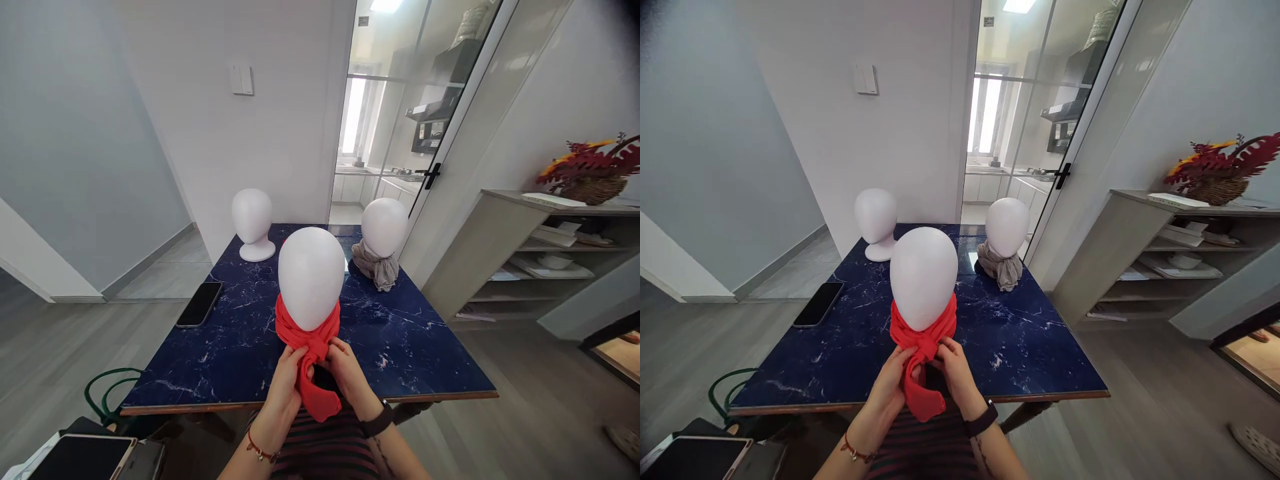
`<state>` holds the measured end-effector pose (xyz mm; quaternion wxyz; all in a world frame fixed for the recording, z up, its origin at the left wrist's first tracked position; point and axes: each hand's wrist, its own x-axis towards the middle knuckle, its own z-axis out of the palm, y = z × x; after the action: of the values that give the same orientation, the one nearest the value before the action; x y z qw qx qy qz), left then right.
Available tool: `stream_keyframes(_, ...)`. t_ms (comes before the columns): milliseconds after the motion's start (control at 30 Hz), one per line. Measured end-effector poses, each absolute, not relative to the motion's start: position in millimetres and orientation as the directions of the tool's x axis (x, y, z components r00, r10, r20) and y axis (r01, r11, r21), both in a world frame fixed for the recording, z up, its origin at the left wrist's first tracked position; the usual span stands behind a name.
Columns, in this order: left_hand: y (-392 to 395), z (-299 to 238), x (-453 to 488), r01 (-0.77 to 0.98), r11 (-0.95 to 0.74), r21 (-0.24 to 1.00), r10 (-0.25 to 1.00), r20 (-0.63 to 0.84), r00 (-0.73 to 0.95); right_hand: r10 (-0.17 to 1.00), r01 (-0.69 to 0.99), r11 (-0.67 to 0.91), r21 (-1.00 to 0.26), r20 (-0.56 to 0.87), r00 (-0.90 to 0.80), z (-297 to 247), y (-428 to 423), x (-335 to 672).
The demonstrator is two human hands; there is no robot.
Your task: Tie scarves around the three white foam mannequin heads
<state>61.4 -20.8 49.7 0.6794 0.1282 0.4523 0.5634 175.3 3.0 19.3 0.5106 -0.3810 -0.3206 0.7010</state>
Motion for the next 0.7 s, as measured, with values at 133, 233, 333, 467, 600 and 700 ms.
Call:
stream_keyframes(133,-20.4,48.8,62.1,-0.675,0.336,0.657,0.844,-0.528,-0.094,0.928,-0.515,-0.370,-0.773,-0.278,-0.250,30.3,0.8,176.8)
stream_keyframes(233,-20.6,49.6,64.4,-0.676,0.391,0.624,0.807,-0.586,-0.075,0.934,-0.510,-0.355,-0.783,-0.284,-0.215,32.4,4.2,170.7)
stream_keyframes(333,-21.0,52.4,67.4,-0.705,0.427,0.566,0.783,-0.622,-0.025,0.955,-0.548,-0.297,-0.782,-0.235,-0.181,30.9,8.8,162.4)
stream_keyframes(467,-18.8,52.7,70.5,-0.748,0.395,0.534,0.787,-0.617,-0.024,0.971,-0.599,-0.240,-0.764,-0.197,-0.138,28.8,11.5,156.4)
stream_keyframes(600,-16.3,42.6,71.5,-0.761,0.296,0.578,0.823,-0.558,-0.104,0.967,-0.660,-0.239,-0.713,-0.237,-0.095,28.9,11.5,158.0)
stream_keyframes(700,-16.2,35.5,71.1,-0.758,0.238,0.608,0.838,-0.523,-0.156,0.934,-0.694,-0.343,-0.634,-0.312,-0.176,30.2,12.5,164.1)
